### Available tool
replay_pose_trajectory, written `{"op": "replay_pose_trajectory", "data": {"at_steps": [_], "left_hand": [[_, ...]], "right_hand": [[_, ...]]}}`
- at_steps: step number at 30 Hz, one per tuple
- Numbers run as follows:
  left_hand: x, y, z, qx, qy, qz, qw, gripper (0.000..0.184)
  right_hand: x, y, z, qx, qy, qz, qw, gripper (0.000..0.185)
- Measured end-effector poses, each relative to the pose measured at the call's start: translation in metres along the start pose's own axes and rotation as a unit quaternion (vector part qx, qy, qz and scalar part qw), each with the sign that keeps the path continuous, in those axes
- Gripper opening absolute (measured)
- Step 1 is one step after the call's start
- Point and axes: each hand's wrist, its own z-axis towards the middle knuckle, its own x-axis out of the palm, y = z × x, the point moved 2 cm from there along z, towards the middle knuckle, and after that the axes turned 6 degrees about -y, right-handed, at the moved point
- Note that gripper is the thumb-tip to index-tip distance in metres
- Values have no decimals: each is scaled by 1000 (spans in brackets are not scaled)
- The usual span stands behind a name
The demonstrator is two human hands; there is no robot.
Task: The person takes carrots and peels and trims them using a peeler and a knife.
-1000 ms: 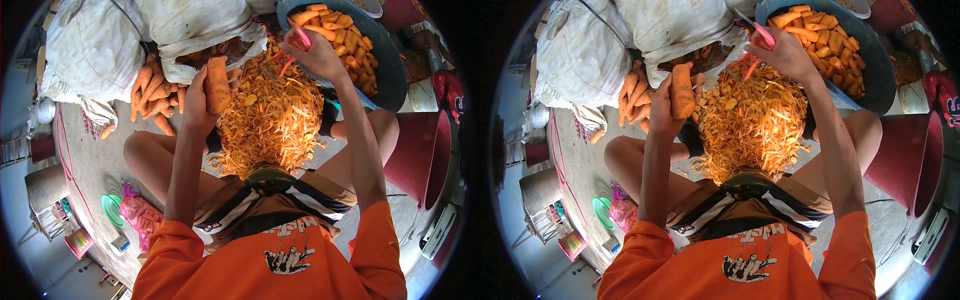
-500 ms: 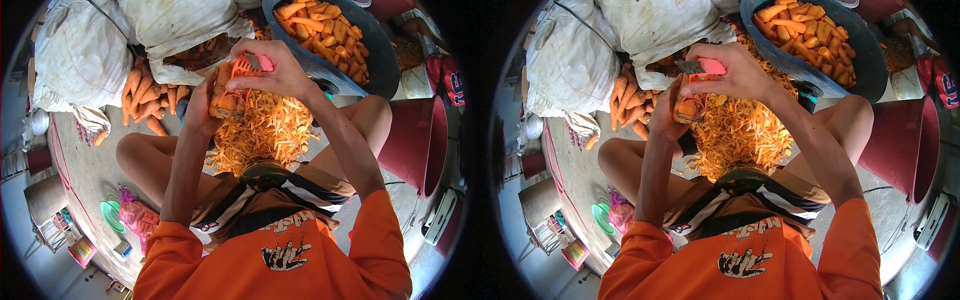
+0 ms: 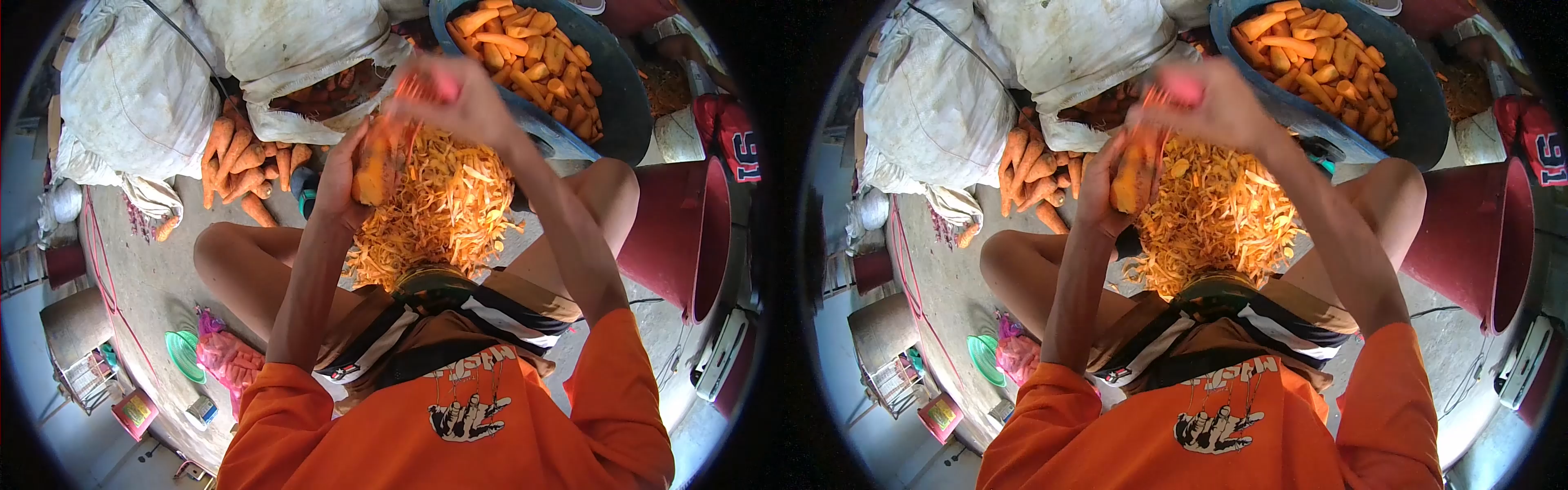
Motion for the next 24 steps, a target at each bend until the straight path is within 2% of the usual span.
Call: {"op": "replay_pose_trajectory", "data": {"at_steps": [1,2,3,4,5,7,8,9,11,12,13,15,16,17,19,20,22,23,24], "left_hand": [[14,0,-2,20,-73,-13,997,40],[20,-1,-3,39,-147,-26,988,41],[16,-1,-4,38,-150,-25,988,41],[9,1,-7,30,-113,20,993,42],[2,4,-9,22,-73,65,995,43],[-9,6,-5,9,-53,58,997,45],[-8,5,-4,7,-73,38,997,44],[-8,3,-2,6,-92,17,996,43],[-6,4,2,33,-90,11,995,41],[-3,2,4,56,-86,8,995,40],[-2,1,3,56,-88,9,994,40],[-4,4,-4,66,-155,107,980,41],[-8,4,-2,44,-132,91,986,40],[-10,7,-2,43,-133,89,986,40],[-6,3,-3,27,-123,56,990,41],[-8,2,-3,28,-127,55,990,41],[-6,-1,1,33,3,26,999,33],[-5,-1,1,33,1,26,999,33],[-1,2,-1,39,-59,42,997,38]], "right_hand": [[3,6,-3,-53,32,-108,992,28],[11,12,-7,-154,39,-129,979,28],[19,17,-11,-251,45,-146,956,27],[11,6,-8,-161,38,-143,976,36],[0,-4,-2,-104,-30,-140,984,35],[-28,-29,14,-38,-86,-244,965,36],[-30,-41,14,26,-90,-155,983,38],[-23,-27,8,22,-90,-155,983,38],[9,19,-9,-54,30,-93,994,30],[22,17,-9,-219,60,-130,965,28],[21,10,-7,-219,59,-128,965,28],[9,-8,-7,-101,14,-151,983,27],[-9,-13,2,-46,-27,-110,992,27],[-22,-18,10,-9,-54,-232,971,27],[-12,-16,10,-9,-94,-22,995,20],[-1,-14,3,-8,-91,-19,996,20],[26,11,-14,-224,-3,-124,967,23],[25,8,-12,-224,-2,-122,967,23],[17,-2,-10,-198,-26,-143,970,25]]}}
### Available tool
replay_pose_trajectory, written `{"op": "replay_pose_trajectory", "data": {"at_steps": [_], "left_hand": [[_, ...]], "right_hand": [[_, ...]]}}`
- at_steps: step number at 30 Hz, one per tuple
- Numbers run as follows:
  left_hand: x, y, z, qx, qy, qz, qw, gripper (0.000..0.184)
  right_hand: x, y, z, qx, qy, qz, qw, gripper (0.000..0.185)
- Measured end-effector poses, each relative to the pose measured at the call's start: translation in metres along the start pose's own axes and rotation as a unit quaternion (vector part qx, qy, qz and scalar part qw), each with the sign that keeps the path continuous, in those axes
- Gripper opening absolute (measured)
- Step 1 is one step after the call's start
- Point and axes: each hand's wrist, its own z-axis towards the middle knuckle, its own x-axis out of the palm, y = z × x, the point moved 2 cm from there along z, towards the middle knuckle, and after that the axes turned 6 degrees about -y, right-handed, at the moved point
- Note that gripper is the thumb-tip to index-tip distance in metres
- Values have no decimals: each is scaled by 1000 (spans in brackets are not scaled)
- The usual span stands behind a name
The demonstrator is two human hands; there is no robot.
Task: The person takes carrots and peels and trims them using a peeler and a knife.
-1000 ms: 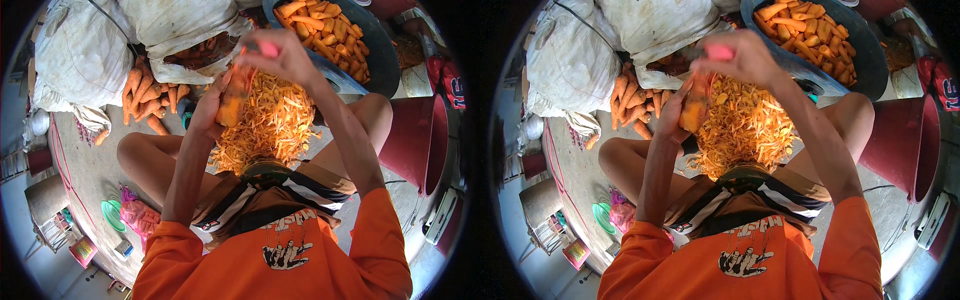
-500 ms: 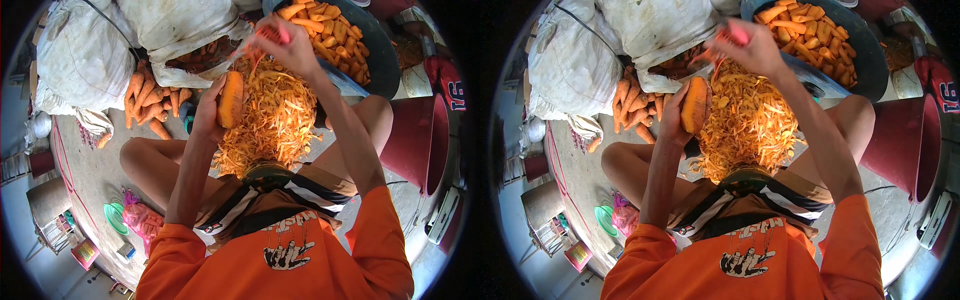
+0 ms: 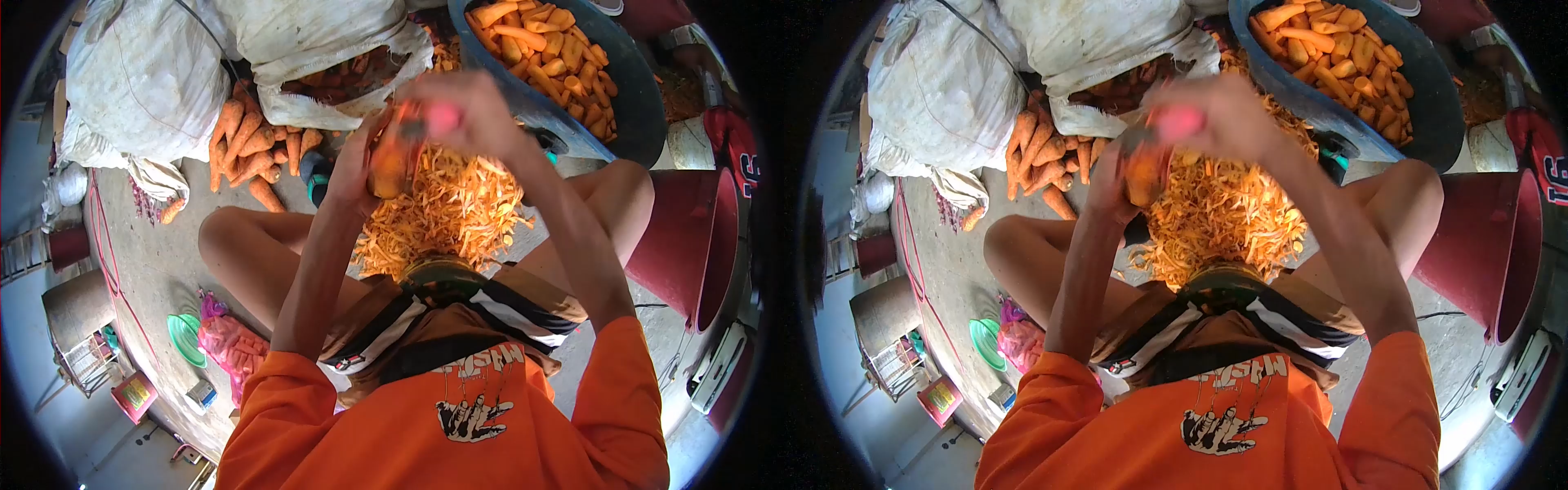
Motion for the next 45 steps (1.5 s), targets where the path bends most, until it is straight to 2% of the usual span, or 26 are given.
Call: {"op": "replay_pose_trajectory", "data": {"at_steps": [1,2,3,5,6,8,11,12,13,15,16,17,18,21,22,23,25,28,30,33,35,39,40,42,43,45], "left_hand": [[0,2,-4,3,-58,19,998,42],[-10,3,-3,-24,-58,45,997,43],[-7,3,-6,-26,-61,41,997,43],[-3,-4,-5,-11,-45,48,998,39],[-10,-3,-1,-5,-4,42,999,39],[4,-6,-2,5,-46,19,999,38],[-22,5,4,15,-6,-15,1000,38],[-27,4,5,4,12,1,1000,40],[-28,4,5,-8,30,17,999,43],[-16,-1,-1,33,-10,38,999,41],[-15,-3,0,41,-19,29,999,40],[-16,-6,2,51,-27,23,998,39],[-17,-4,5,52,-30,21,998,39],[-23,2,5,56,-29,-54,997,38],[-26,2,1,46,-25,-8,999,37],[-26,2,2,39,-17,38,998,37],[-20,1,3,45,-6,24,999,37],[-8,-2,-2,55,6,1,998,39],[2,-5,-7,35,-16,-53,998,39],[-17,0,0,44,9,21,999,37],[-22,0,2,31,37,-6,999,37],[-21,-3,4,18,88,-61,994,39],[-12,-1,-4,30,-40,-17,999,40],[-14,0,-1,26,-17,4,1000,39],[-11,-1,0,29,12,22,999,38],[-8,-3,-7,28,-1,43,999,37]], "right_hand": [[-7,-14,-3,29,-15,-27,999,27],[-18,-40,-4,187,19,-91,978,28],[-27,-45,6,187,-7,-154,970,29],[-25,-42,4,220,-68,40,972,29],[-18,-23,1,224,-59,46,972,29],[-2,20,1,-3,55,36,998,25],[-2,-2,-6,-14,61,-31,998,24],[-7,-43,-18,110,25,-59,992,23],[-24,-48,-8,87,2,-99,991,25],[-26,-39,8,215,-54,90,971,32],[-11,-9,12,207,-109,265,936,27],[-9,10,11,210,-106,266,935,27],[-7,31,13,75,-11,146,986,19],[-1,25,8,-124,67,-10,990,14],[-3,6,10,91,16,123,988,22],[-6,-11,6,296,-39,246,922,30],[-13,-3,16,288,-27,283,914,29],[-8,35,17,85,55,55,993,13],[-7,35,13,59,67,37,995,16],[-3,4,12,190,-65,327,924,45],[-26,-29,11,213,-34,50,975,42],[-11,37,23,187,11,122,975,44],[-9,37,23,110,56,74,990,44],[-6,6,5,83,83,112,987,45],[-7,-3,13,162,-1,242,957,43],[-21,-14,28,216,-36,146,965,39]]}}
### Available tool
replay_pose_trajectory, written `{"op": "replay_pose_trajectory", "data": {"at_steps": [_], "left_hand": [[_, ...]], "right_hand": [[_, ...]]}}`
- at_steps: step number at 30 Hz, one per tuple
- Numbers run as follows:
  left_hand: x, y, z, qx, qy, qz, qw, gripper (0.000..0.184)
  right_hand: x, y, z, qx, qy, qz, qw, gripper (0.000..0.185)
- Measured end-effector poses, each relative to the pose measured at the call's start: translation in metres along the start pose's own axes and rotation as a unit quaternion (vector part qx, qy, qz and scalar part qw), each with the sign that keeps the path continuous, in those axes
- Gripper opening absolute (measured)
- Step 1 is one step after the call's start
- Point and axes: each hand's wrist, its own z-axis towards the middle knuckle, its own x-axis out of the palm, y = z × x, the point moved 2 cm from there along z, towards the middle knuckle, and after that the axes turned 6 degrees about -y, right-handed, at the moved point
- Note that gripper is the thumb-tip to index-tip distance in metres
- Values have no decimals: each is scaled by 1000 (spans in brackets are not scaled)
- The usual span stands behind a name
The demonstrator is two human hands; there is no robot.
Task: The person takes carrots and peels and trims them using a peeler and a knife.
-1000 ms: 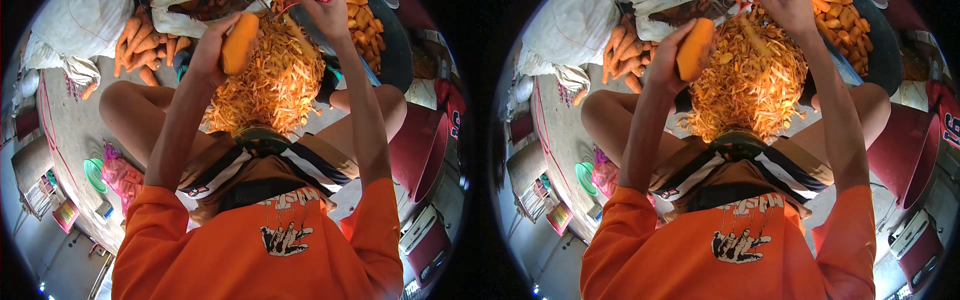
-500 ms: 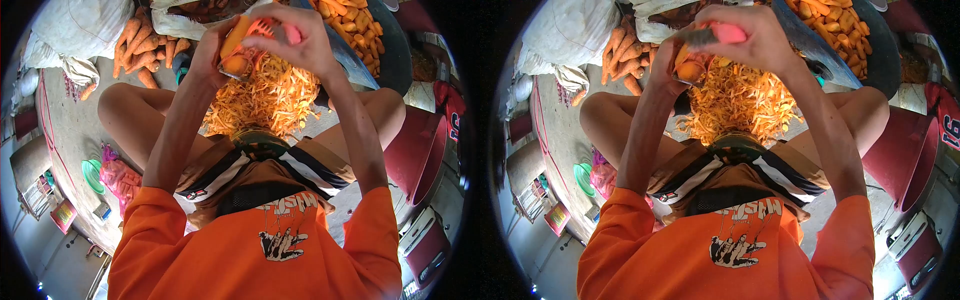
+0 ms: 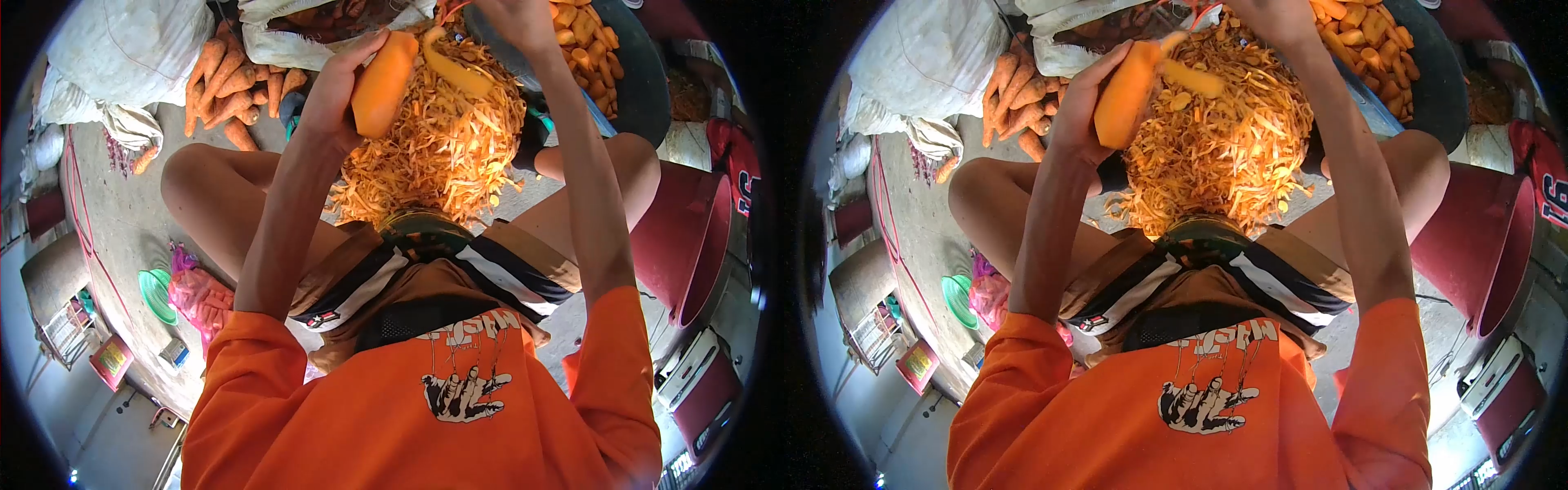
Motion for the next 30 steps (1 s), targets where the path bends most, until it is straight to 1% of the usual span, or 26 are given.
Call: {"op": "replay_pose_trajectory", "data": {"at_steps": [1,2,4,5,6,7,8,9,10,11,12,13,14,15,16,18,19,21,22,23,24,25,26,28,29,30], "left_hand": [[1,-4,-2,-1,-16,24,1000,37],[0,-5,1,1,-14,26,1000,37],[0,-4,3,4,-2,-50,999,36],[1,-6,0,7,-2,-51,999,36],[5,-10,-8,2,-31,10,999,36],[4,-9,-9,-4,-47,43,998,36],[2,-7,-9,-11,-62,75,995,36],[-4,0,-1,-9,-63,34,997,36],[0,0,0,-5,-62,-9,998,36],[0,-3,-5,-17,-60,44,997,36],[-5,0,-4,-17,-57,42,997,36],[-10,4,-3,-29,-14,-8,999,36],[-14,5,1,-38,29,-56,997,36],[-11,3,3,-30,10,-57,998,36],[-7,1,2,-30,9,-57,998,36],[2,-4,2,-39,-24,-111,993,38],[6,-6,2,-38,-26,-110,993,38],[8,-3,-6,-33,-69,-43,996,36],[1,-1,-5,-36,-66,-43,996,36],[-9,2,-2,-54,-14,-56,997,36],[-6,-1,-4,-72,36,-68,994,36],[-3,0,-4,-72,0,-60,996,36],[1,1,-4,-70,1,-60,996,36],[13,-2,-7,-37,-84,-85,992,35],[12,-2,-5,-35,-83,-85,992,35],[8,-1,-4,-27,-56,-73,995,35]], "right_hand": [[1,6,0,-4,-2,0,1000,39],[3,10,-6,23,0,58,998,38],[17,10,-28,3,26,62,998,19],[26,0,-43,-47,50,8,998,26],[28,3,-44,-49,50,10,997,26],[31,10,-48,-159,80,-77,981,28],[35,14,-53,-262,107,-163,945,31],[30,13,-47,-179,126,-129,967,36],[25,8,-38,-176,124,-130,968,36],[16,0,-22,-108,78,8,991,21],[7,-8,-12,-38,31,146,988,35],[-3,-21,-12,-40,32,143,988,35],[-12,-34,-16,-71,32,2,997,21],[-7,-31,-21,-84,32,-68,994,25],[-2,-27,-26,-98,31,-137,985,35],[37,22,-51,-204,88,-80,972,21],[35,16,-47,-205,88,-78,972,21],[18,-13,-36,-152,58,-115,980,16],[6,-30,-29,-113,32,-127,985,16],[-2,-27,-16,-76,18,-59,995,19],[-8,-21,-6,-38,4,11,999,37],[-4,-18,-9,-42,3,9,999,37],[6,-15,-22,-51,-1,4,999,21],[24,3,-39,-57,-3,-1,998,19],[34,17,-46,-151,40,-54,986,20],[41,24,-52,-241,80,-105,962,20]]}}
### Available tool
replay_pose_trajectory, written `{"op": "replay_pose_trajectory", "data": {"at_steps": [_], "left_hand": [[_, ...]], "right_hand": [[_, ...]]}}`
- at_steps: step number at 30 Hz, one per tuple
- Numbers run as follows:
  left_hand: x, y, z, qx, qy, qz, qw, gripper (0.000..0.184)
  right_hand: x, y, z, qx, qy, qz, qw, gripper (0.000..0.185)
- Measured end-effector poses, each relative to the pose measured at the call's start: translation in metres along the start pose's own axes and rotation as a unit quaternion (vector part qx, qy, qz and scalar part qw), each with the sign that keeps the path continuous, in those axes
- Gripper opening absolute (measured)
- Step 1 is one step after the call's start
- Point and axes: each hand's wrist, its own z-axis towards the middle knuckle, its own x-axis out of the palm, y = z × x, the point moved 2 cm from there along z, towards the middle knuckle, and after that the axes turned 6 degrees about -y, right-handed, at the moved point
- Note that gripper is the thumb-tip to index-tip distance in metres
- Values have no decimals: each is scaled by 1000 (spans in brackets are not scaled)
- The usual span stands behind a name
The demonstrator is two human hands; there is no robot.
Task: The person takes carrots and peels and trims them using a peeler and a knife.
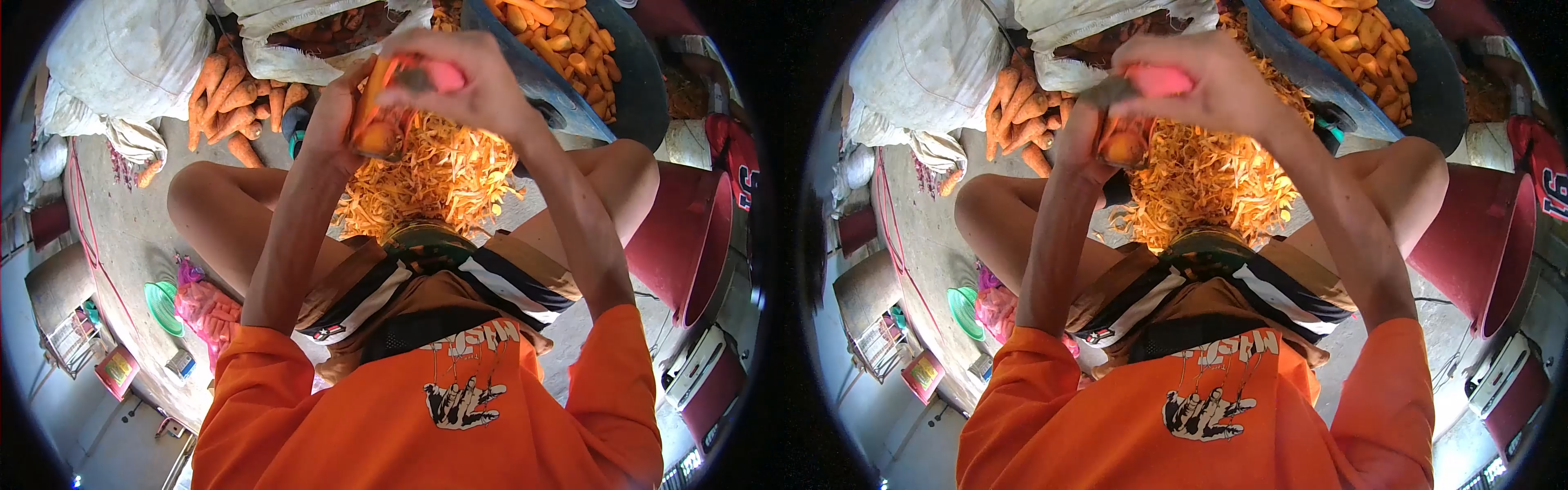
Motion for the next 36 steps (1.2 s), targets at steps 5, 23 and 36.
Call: {"op": "replay_pose_trajectory", "data": {"at_steps": [5,23,36], "left_hand": [[-29,0,11,-47,155,15,987,35],[-9,6,-2,3,-28,22,999,37],[-13,0,4,-13,83,-28,996,32]], "right_hand": [[-47,-61,12,245,-100,55,963,30],[-17,-40,-13,126,-2,20,992,31],[-44,-48,16,222,-68,134,964,33]]}}
